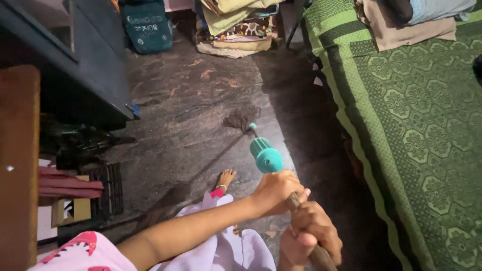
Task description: The person mops a tiled floor in a bedroom using a teal spray mop. They move the mop back and forth across the floor, cleaning around furniture and a bed.
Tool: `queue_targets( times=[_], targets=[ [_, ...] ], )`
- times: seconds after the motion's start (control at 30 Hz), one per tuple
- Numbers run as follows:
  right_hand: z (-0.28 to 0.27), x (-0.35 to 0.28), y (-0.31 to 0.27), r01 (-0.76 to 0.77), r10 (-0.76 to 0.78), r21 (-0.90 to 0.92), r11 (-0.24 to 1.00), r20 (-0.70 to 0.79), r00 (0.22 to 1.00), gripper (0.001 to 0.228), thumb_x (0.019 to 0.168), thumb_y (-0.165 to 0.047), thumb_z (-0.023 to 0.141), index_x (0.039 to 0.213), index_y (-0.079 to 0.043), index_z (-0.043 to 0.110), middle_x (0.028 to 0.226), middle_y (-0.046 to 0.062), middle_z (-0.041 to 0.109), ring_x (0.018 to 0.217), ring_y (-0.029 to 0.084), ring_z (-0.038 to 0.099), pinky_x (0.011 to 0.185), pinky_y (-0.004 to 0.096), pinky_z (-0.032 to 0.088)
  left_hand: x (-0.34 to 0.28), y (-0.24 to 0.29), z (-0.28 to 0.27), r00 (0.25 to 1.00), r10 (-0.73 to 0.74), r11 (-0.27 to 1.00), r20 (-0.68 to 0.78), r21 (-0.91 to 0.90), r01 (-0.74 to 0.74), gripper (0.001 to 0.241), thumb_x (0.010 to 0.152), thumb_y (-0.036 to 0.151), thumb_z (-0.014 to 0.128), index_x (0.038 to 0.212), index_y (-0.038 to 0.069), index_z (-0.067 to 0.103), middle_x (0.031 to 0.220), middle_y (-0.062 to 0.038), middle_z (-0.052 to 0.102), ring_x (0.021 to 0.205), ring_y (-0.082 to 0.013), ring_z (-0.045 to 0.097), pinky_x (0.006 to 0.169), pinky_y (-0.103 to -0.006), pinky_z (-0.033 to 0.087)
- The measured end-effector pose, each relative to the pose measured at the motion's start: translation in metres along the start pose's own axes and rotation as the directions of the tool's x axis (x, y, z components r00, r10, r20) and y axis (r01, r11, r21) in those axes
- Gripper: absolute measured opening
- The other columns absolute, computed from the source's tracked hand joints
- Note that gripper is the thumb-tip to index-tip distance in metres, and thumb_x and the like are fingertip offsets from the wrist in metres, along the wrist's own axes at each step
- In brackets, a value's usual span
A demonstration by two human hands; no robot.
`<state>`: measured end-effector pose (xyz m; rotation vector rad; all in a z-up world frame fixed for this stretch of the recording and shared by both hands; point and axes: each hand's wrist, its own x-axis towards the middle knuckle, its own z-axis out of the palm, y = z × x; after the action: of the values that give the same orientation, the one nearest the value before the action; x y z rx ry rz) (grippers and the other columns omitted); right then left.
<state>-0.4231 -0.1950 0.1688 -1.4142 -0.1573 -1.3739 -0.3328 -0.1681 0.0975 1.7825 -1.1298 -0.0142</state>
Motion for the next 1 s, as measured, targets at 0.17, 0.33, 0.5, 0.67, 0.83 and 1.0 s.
queue_targets(
  times=[0.17, 0.33, 0.5, 0.67, 0.83, 1.0],
  targets=[
    [0.021, 0.014, 0.086, 0.055, -0.055, -0.016, 0.998, 0.0, 0.998, 0.051, 0.104, -0.026, 0.063, 0.064, -0.005, 0.038, 0.053, 0.006, 0.045, 0.048, 0.014, 0.044, 0.051, 0.031, 0.039, 0.043, -0.073, -0.001, 1.0, 0.013, 1.0, -0.006, 0.015, -0.013, 0.029, 0.094, 0.024, 0.066, 0.067, 0.012, 0.064, 0.076, -0.003, 0.068, 0.084, -0.0268, 0.068, 0.065, -0.0422, 0.054],
    [0.044, 0.037, 0.184, -0.044, 0.056, -0.139, 0.989, 0.079, 0.995, 0.046, 0.108, -0.024, 0.055, 0.069, -0.001, 0.046, 0.062, 0.007, 0.05, 0.058, 0.018, 0.051, 0.06, 0.033, 0.049, 0.11, -0.171, -0.004, 0.998, -0.022, 1.0, -0.054, 0.006, 0.023, 0.025, 0.092, 0.026, 0.067, 0.07, 0.013, 0.068, 0.079, -0.004, 0.067, 0.085, -0.0264, 0.067, 0.064, -0.0427, 0.054],
    [0.068, 0.071, 0.3, -0.063, 0.161, -0.363, 0.93, 0.247, 0.956, 0.03, 0.102, -0.015, 0.055, 0.085, 0.009, 0.063, 0.071, 0.012, 0.06, 0.063, 0.022, 0.06, 0.065, 0.033, 0.053, 0.19, -0.288, -0.012, 0.999, -0.026, 0.998, -0.042, 0.062, 0.029, 0.027, 0.09, 0.025, 0.068, 0.068, 0.01, 0.064, 0.076, -0.006, 0.061, 0.085, -0.0269, 0.064, 0.067, -0.0431, 0.053],
    [0.093, 0.083, 0.382, -0.02, 0.179, -0.368, 0.93, 0.404, 0.897, 0.022, 0.095, 0.001, 0.061, 0.074, 0.001, 0.055, 0.073, 0.013, 0.059, 0.063, 0.026, 0.059, 0.064, 0.033, 0.05, 0.233, -0.367, -0.033, 0.999, -0.003, 0.998, 0.038, 0.06, 0.001, 0.025, 0.092, 0.022, 0.068, 0.073, 0.007, 0.062, 0.083, -0.009, 0.059, 0.089, -0.0287, 0.062, 0.071, -0.043, 0.053],
    [0.098, 0.092, 0.38, -0.065, 0.241, -0.393, 0.917, 0.416, 0.877, 0.029, 0.094, 0.004, 0.062, 0.069, 0.0, 0.047, 0.067, 0.013, 0.051, 0.058, 0.026, 0.051, 0.058, 0.034, 0.043, 0.238, -0.369, -0.04, 0.991, 0.106, 0.992, -0.086, -0.061, -0.111, 0.021, 0.094, 0.021, 0.068, 0.082, 0.005, 0.064, 0.084, -0.009, 0.059, 0.093, -0.03, 0.061, 0.077, -0.0426, 0.052],
    [0.101, 0.103, 0.32, -0.064, 0.263, -0.398, 0.915, 0.468, 0.844, 0.03, 0.092, 0.004, 0.062, 0.067, -0.001, 0.046, 0.064, 0.011, 0.047, 0.054, 0.024, 0.049, 0.056, 0.033, 0.043, 0.218, -0.321, -0.051, 0.999, -0.012, 0.999, 0.046, -0.036, 0.013, 0.027, 0.092, 0.02, 0.07, 0.07, 0.007, 0.064, 0.078, -0.01, 0.059, 0.09, -0.0291, 0.063, 0.076, -0.0413, 0.052]
  ],
)
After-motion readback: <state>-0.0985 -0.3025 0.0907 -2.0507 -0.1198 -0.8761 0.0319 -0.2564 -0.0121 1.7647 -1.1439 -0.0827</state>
